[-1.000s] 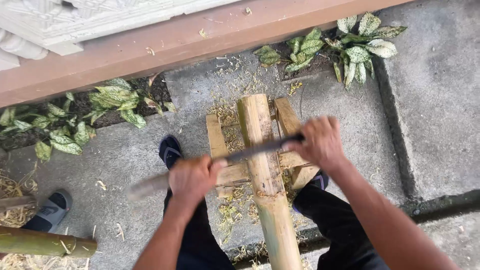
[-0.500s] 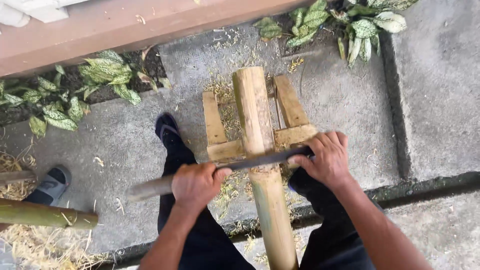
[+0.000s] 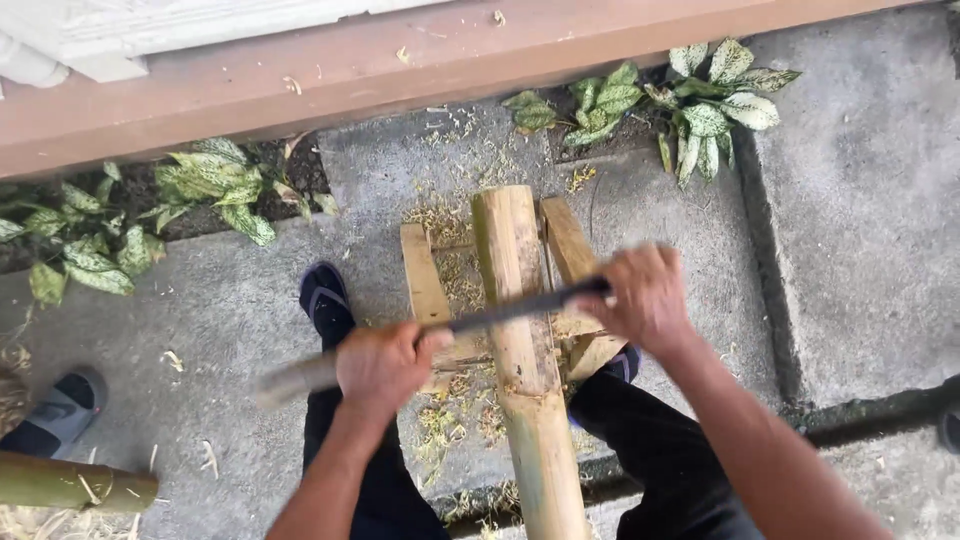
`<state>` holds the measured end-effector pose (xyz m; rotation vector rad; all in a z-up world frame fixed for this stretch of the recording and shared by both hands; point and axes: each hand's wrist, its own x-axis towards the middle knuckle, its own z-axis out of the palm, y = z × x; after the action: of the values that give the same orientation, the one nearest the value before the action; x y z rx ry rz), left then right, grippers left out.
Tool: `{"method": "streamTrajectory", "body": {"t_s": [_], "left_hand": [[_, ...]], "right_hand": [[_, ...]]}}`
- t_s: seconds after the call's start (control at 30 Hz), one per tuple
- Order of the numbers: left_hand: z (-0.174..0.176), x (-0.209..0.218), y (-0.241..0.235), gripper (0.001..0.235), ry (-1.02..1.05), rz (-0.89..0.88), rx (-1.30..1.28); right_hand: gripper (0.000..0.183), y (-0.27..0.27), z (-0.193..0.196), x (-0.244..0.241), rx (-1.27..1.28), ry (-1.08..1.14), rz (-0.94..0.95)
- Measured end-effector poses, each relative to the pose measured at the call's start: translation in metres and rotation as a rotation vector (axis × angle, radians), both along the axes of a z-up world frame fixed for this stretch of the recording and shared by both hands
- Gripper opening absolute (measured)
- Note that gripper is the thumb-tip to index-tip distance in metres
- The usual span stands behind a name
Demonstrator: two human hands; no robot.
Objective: Shave the outer layer of a bamboo pole using a large machete on a wooden stand.
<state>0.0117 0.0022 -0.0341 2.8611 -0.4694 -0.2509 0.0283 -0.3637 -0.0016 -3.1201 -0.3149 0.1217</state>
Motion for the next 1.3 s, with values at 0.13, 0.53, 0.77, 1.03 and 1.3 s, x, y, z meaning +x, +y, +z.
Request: {"method": "streamTrajectory", "body": {"t_s": [0.13, 0.53, 0.77, 1.03, 1.3], "left_hand": [[0.027, 0.091, -0.008, 0.06, 0.167, 0.118, -0.007], [-0.008, 0.038, 0.01, 0.064, -0.005, 0.027, -0.148], [0.006, 0.117, 0.001, 0.061, 0.12, 0.1, -0.059], [0.021, 0.044, 0.0, 0.061, 0.264, 0.048, 0.063], [-0.011, -0.034, 0.013, 0.05, -0.077, -0.037, -0.132]], "right_hand": [[0.072, 0.001, 0.004, 0.094, -0.088, -0.024, 0.065], [0.078, 0.019, 0.025, 0.041, -0.096, 0.038, 0.035], [0.077, 0.012, 0.008, 0.125, -0.1, -0.066, 0.054], [0.063, 0.026, 0.031, 0.036, -0.187, 0.136, -0.035], [0.064, 0.019, 0.02, -0.029, 0.035, 0.113, -0.026]]}}
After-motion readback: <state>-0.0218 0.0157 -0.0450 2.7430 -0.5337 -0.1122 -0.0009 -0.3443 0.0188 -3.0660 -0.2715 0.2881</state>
